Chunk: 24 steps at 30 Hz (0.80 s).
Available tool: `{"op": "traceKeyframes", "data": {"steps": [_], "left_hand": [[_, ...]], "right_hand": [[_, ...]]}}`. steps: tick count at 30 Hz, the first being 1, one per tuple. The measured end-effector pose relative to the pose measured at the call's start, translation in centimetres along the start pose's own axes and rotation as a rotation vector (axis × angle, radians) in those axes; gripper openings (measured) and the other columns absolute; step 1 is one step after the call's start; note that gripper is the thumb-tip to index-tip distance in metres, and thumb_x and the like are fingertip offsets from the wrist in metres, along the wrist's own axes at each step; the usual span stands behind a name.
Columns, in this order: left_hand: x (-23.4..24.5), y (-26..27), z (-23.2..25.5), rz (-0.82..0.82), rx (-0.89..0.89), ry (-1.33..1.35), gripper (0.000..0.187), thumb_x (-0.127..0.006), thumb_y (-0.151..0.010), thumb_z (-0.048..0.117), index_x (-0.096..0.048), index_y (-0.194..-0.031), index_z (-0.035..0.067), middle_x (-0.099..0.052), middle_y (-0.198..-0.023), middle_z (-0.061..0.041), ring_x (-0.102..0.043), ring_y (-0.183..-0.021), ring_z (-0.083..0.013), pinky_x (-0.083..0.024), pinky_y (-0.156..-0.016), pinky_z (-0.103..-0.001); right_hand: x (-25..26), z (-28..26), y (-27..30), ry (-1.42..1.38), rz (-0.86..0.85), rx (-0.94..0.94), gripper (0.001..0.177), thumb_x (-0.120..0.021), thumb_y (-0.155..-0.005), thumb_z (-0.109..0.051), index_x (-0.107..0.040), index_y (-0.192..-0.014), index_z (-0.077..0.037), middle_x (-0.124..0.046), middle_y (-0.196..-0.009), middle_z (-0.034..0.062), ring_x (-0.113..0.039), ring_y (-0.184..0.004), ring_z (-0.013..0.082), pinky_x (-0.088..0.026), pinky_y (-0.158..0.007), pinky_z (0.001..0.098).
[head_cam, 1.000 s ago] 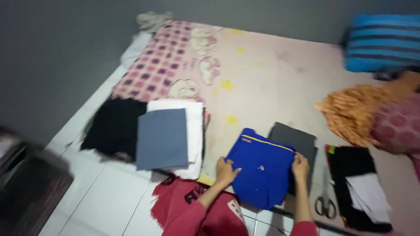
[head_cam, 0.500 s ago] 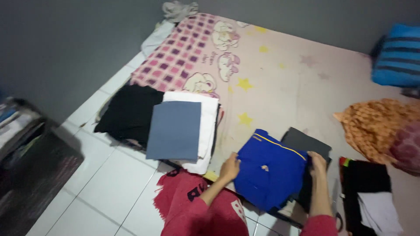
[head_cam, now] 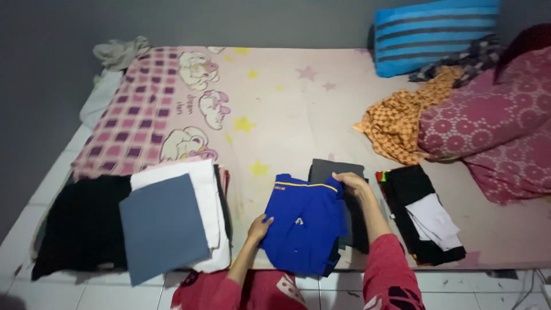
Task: The person folds various garments including shirts, pants, and a sunflower-patterned cloth on a bed, then stacks them into separate piles. The person handles items one at a time, smoothing and aligning edges before stacking.
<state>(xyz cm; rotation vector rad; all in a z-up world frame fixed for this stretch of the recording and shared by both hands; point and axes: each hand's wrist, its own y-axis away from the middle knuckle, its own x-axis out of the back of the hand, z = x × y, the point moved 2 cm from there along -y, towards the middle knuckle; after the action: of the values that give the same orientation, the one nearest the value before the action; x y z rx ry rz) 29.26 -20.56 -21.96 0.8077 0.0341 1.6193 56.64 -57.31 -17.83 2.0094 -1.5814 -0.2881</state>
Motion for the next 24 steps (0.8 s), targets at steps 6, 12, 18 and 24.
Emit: {"op": "traceKeyframes", "data": {"steps": [6, 12, 18, 24], "left_hand": [[0.6, 0.6, 1.3, -0.019, 0.029, 0.096, 0.055, -0.067, -0.095, 0.05, -0.066, -0.136, 0.013, -0.066, -0.136, -0.023, -0.058, -0.132, -0.0403, -0.051, -0.105, -0.049], [2.8, 3.6, 4.2, 0.069, 0.008, -0.06, 0.047, -0.064, -0.092, 0.062, -0.076, -0.104, 0.018, -0.065, -0.118, -0.015, -0.06, -0.122, -0.0429, -0.054, -0.097, -0.048], [1.7, 0.3, 2.4, 0.12, -0.008, -0.053, 0.045, -0.071, -0.09, 0.05, -0.073, -0.099, 0.006, -0.068, -0.102, -0.024, -0.068, -0.11, -0.048, -0.057, -0.086, -0.049], [2.4, 4.8, 7.5, -0.072, 0.05, 0.12, 0.074, -0.07, -0.086, 0.066, -0.07, -0.12, 0.001, -0.071, -0.115, -0.031, -0.065, -0.119, -0.0454, -0.054, -0.096, -0.051]], "right_hand": [[-0.1, -0.6, -1.2, 0.178, 0.397, 0.205, 0.044, -0.061, -0.097, -0.064, -0.069, -0.122, -0.029, -0.076, -0.109, 0.0072, -0.07, -0.108, 0.0302, -0.053, -0.088, 0.0414], [-2.9, -5.1, 12.9, 0.259, 0.68, 0.309, 0.05, -0.065, -0.096, -0.052, -0.061, -0.123, -0.01, -0.069, -0.108, 0.0244, -0.066, -0.111, 0.0416, -0.051, -0.095, 0.0499], [-6.6, -0.7, 23.2, 0.659, 0.449, -0.113, 0.08, -0.056, -0.09, -0.074, -0.07, -0.122, -0.001, -0.07, -0.122, 0.0296, -0.067, -0.118, 0.0458, -0.055, -0.096, 0.0541], [-10.8, 5.5, 24.5, 0.252, 0.533, 0.073, 0.08, -0.077, -0.081, -0.065, -0.065, -0.119, 0.005, -0.071, -0.109, 0.0346, -0.067, -0.112, 0.0508, -0.056, -0.093, 0.0555]]}}
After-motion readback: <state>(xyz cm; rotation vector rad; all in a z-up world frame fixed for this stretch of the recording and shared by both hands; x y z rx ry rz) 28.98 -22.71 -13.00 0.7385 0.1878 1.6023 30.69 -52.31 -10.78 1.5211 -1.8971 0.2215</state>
